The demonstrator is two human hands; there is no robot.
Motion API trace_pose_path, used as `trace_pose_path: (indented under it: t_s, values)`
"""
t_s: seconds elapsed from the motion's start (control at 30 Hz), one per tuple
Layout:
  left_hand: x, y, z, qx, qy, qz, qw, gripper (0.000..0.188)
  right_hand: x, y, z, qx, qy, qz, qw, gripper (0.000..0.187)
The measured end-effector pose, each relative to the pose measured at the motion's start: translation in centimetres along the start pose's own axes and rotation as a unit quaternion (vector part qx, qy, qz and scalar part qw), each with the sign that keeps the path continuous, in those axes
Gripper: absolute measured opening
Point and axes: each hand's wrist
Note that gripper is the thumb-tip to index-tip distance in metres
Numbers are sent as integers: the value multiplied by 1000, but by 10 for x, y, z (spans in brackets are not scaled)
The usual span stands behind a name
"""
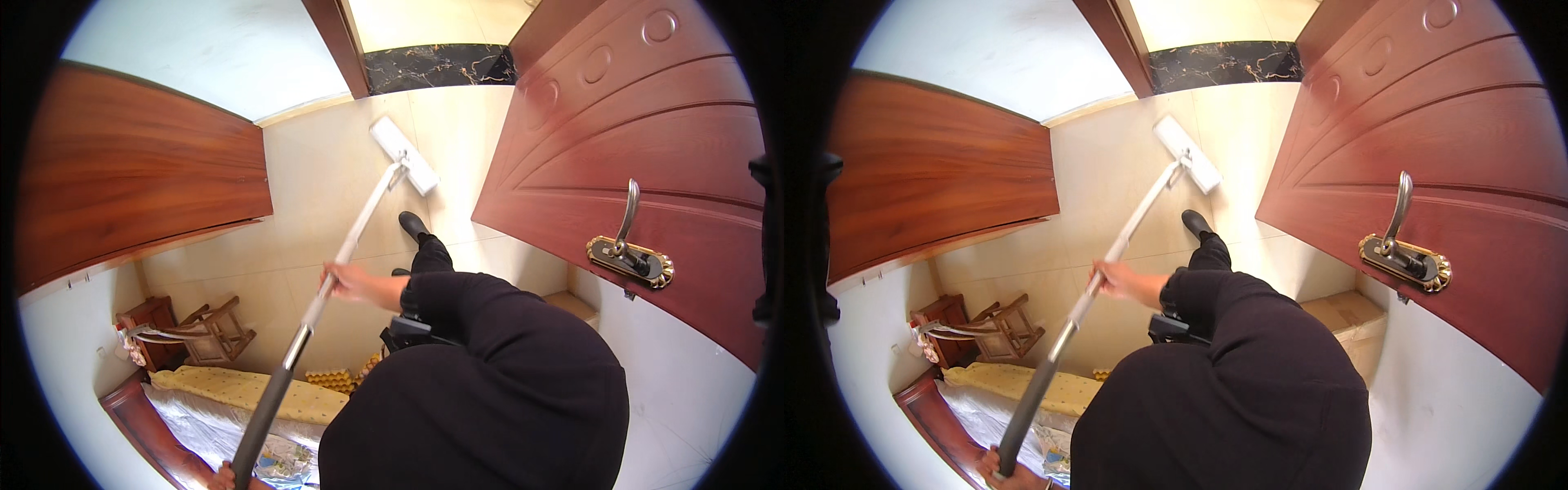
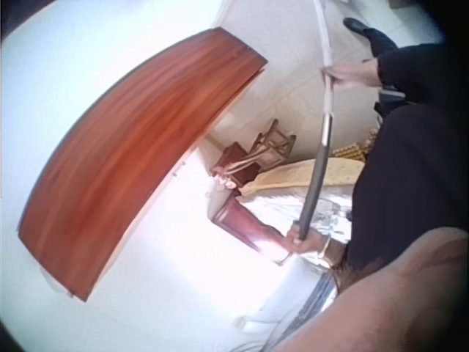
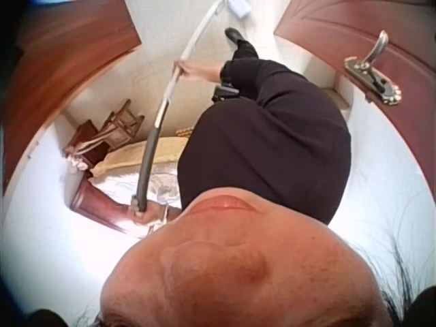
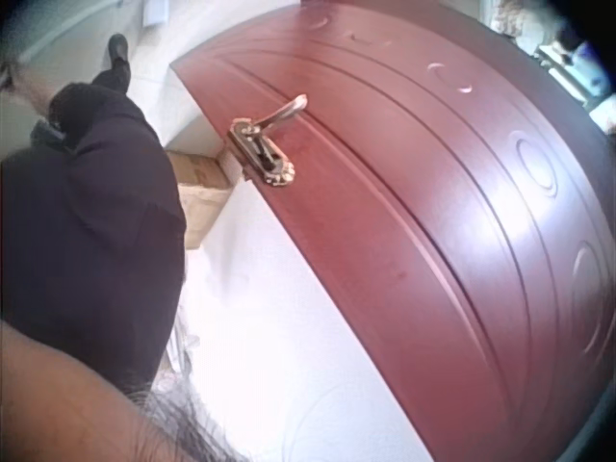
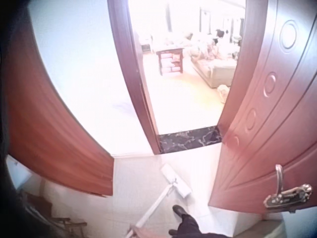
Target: The person rinses a mop head under an outdoor tap, then carries it inside and mops the tiled floors of a living area and a bedroom. They move around furniture and continue mopping until the end of the clip.
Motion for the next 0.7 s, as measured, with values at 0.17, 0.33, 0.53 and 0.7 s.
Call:
trace_pose_path:
  t_s: [0.17, 0.33, 0.53, 0.7]
  values:
    - [-76, -32, -47, 5, 105, 36, 994, 32, -10, -16, 32, 108, -85, 132, 982, 20]
    - [-28, -106, -62, -417, -125, 159, 886, 15, -21, 13, 10, -202, -138, 358, 901, 20]
    - [100, -116, -48, -487, -353, -131, 788, 20, -23, 66, -126, -242, -181, 382, 873, 30]
    - [197, -94, -48, -486, -330, -325, 741, 26, 3, 79, -238, -252, -198, 393, 862, 20]
Point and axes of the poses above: each hand's wrist, its own y-axis towards the middle knuckle, its own x-axis out of the palm, z = x × y, and after that the axes turned 8 degrees about -y, right-handed
